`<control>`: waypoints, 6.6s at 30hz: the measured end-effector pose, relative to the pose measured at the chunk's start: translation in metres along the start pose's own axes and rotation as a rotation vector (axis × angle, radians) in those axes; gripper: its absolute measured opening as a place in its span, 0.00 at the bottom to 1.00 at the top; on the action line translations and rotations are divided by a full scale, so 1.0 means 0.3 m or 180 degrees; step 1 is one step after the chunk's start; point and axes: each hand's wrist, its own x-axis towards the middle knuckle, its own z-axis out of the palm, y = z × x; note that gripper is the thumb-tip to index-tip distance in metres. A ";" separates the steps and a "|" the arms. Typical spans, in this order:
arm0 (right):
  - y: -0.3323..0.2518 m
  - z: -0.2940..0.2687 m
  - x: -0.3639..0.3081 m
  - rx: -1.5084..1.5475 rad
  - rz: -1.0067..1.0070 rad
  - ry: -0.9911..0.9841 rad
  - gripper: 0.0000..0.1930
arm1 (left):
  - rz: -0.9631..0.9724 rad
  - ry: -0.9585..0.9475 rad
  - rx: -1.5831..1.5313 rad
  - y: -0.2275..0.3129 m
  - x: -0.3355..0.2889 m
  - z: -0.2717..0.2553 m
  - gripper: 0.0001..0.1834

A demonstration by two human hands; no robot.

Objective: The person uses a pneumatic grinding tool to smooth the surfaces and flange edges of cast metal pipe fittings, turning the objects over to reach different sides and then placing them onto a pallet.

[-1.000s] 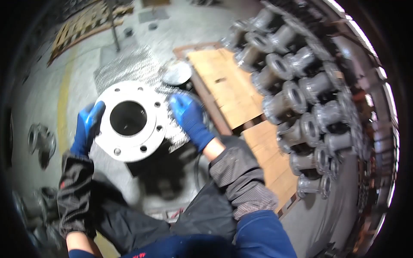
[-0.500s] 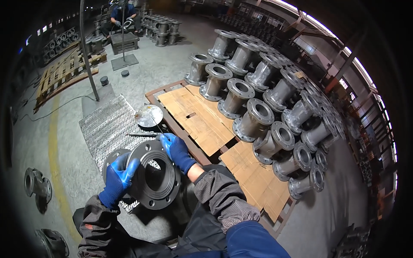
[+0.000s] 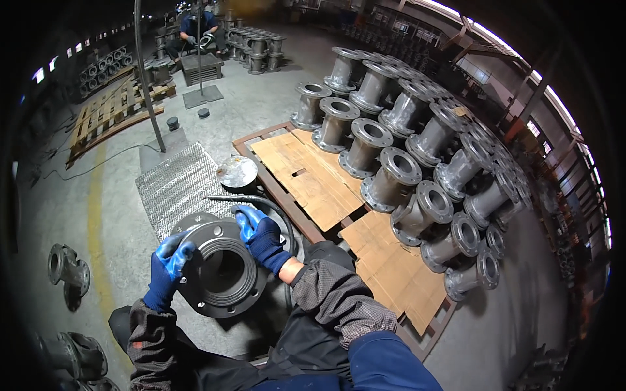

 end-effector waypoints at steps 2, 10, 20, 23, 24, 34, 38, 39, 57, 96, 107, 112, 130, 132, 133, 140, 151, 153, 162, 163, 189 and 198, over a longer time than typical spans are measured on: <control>-0.020 0.011 -0.004 -0.0355 -0.0525 0.0136 0.12 | -0.0216 0.0004 -0.0030 -0.025 -0.016 -0.029 0.23; -0.186 0.085 -0.001 -0.0166 -0.0604 -0.0025 0.18 | -0.0116 0.0411 -0.0142 -0.117 -0.052 -0.169 0.19; -0.178 0.083 -0.030 0.0657 -0.0125 -0.0173 0.16 | -0.0133 0.0487 0.0191 -0.149 -0.064 -0.208 0.18; -0.164 0.107 -0.014 0.0180 -0.0435 -0.0110 0.13 | 0.0069 0.0489 0.0375 -0.163 -0.082 -0.245 0.20; -0.139 0.130 -0.002 0.0163 -0.0481 0.0033 0.09 | 0.0121 0.0495 0.0315 -0.183 -0.077 -0.246 0.20; -0.080 0.008 0.011 0.0884 0.0725 -0.0610 0.09 | -0.0378 0.0640 0.0041 -0.034 -0.040 -0.167 0.23; -0.082 0.038 0.030 0.0832 0.0862 -0.0429 0.14 | -0.0551 0.0584 -0.0008 -0.003 -0.048 -0.162 0.23; -0.067 0.035 0.024 0.0596 0.0834 -0.0592 0.14 | -0.0763 0.0497 0.0038 0.027 -0.058 -0.155 0.22; -0.033 0.018 -0.039 0.0826 0.0911 -0.0608 0.11 | -0.1264 0.0676 -0.0145 -0.006 -0.104 -0.109 0.10; -0.020 -0.097 -0.020 -0.0591 0.0144 -0.0616 0.08 | -0.0675 0.0428 -0.0193 0.008 0.000 -0.081 0.26; -0.236 0.032 0.058 0.0422 0.0110 -0.0791 0.12 | -0.0628 0.1124 -0.0057 -0.203 0.044 -0.213 0.30; -0.270 0.068 0.038 0.0503 -0.0034 -0.0892 0.13 | -0.0854 0.1241 0.0132 -0.231 -0.011 -0.254 0.30; -0.324 0.092 0.064 -0.0044 -0.0988 -0.1742 0.14 | -0.0618 0.0530 0.2025 0.063 -0.194 0.009 0.56; -0.394 0.044 0.107 0.0492 -0.0421 -0.1748 0.17 | -0.0499 0.0524 0.1982 0.047 -0.204 -0.063 0.53; -0.348 0.024 0.123 0.0175 -0.0742 -0.1237 0.16 | -0.0178 0.0598 0.2077 0.026 -0.200 -0.091 0.53; 0.082 0.013 0.066 0.1239 0.2406 -0.0650 0.22 | -0.0627 0.0695 0.1708 0.039 -0.158 -0.199 0.42; 0.167 0.224 -0.185 0.1007 0.1306 -0.1626 0.13 | -0.1385 0.1324 0.0464 -0.073 -0.268 -0.237 0.32; 0.158 0.234 -0.172 0.0905 0.1348 -0.1499 0.12 | -0.1578 0.1284 0.0085 -0.098 -0.289 -0.257 0.28; 0.026 0.288 -0.029 0.1934 0.3500 -0.1444 0.16 | -0.1862 0.1522 -0.0174 -0.069 -0.301 -0.304 0.23; 0.030 0.282 -0.029 0.1699 0.3118 -0.1631 0.15 | -0.1765 0.1565 -0.0490 -0.050 -0.296 -0.306 0.32; 0.070 0.231 -0.049 0.0250 0.2549 -0.1014 0.28 | -0.0736 0.0805 0.1568 0.080 -0.116 -0.218 0.35; -0.015 0.153 -0.271 0.0867 0.2147 -0.0792 0.22 | -0.1285 0.0936 0.1462 0.093 -0.236 -0.250 0.35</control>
